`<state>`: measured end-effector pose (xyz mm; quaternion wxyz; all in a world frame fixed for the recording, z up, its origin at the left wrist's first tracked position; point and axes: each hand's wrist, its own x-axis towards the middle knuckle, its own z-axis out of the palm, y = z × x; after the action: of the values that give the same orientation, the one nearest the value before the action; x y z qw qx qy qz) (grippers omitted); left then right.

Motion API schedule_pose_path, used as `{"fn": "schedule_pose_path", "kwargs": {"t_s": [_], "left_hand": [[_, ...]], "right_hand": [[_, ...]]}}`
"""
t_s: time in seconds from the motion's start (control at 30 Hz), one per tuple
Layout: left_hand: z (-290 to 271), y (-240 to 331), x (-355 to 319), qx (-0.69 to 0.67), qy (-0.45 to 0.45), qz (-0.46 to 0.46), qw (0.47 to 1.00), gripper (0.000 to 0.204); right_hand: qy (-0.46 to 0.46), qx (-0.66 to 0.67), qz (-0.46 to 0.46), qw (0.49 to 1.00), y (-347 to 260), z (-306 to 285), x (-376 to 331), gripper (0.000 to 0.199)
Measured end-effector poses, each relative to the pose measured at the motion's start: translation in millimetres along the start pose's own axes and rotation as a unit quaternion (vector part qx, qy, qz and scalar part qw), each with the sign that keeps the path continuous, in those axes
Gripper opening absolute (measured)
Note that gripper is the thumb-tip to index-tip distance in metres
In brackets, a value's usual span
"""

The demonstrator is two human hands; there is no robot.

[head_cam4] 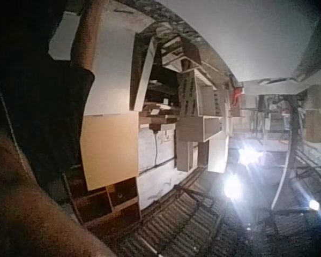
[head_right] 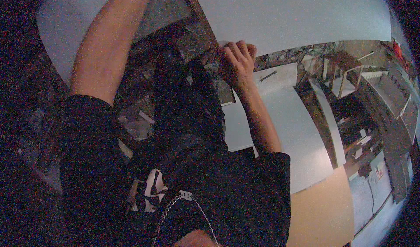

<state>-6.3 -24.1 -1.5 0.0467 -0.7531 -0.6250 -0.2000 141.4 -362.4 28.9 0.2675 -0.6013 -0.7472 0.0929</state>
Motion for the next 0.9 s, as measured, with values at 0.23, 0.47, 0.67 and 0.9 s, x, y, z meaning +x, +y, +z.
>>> {"fn": "schedule_pose_path", "kwargs": {"t_s": [0.23,0.47,0.67,0.9], "left_hand": [[11.0,-7.1,0.5,-0.035,0.03,0.005,0.999,0.059],[21.2,-21.1,1.6,-0.035,0.06,-0.012,0.997,0.06],[5.6,7.0,0.2,-0.062,0.019,0.002,0.998,0.06],[7.6,-6.6,1.9,-0.008,0.026,0.017,0.999,0.06]], "right_hand": [[-0.041,-0.01,0.021,0.999,-7.7,-12.0,-5.3,0.012],[-0.03,-0.012,0.011,0.999,-10.8,-8.7,-8.2,0.014],[-0.018,-0.04,0.024,0.999,-2.4,-4.6,17.4,0.014],[-0.049,-0.032,0.024,0.998,-6.8,-13.2,-0.3,0.012]]}}
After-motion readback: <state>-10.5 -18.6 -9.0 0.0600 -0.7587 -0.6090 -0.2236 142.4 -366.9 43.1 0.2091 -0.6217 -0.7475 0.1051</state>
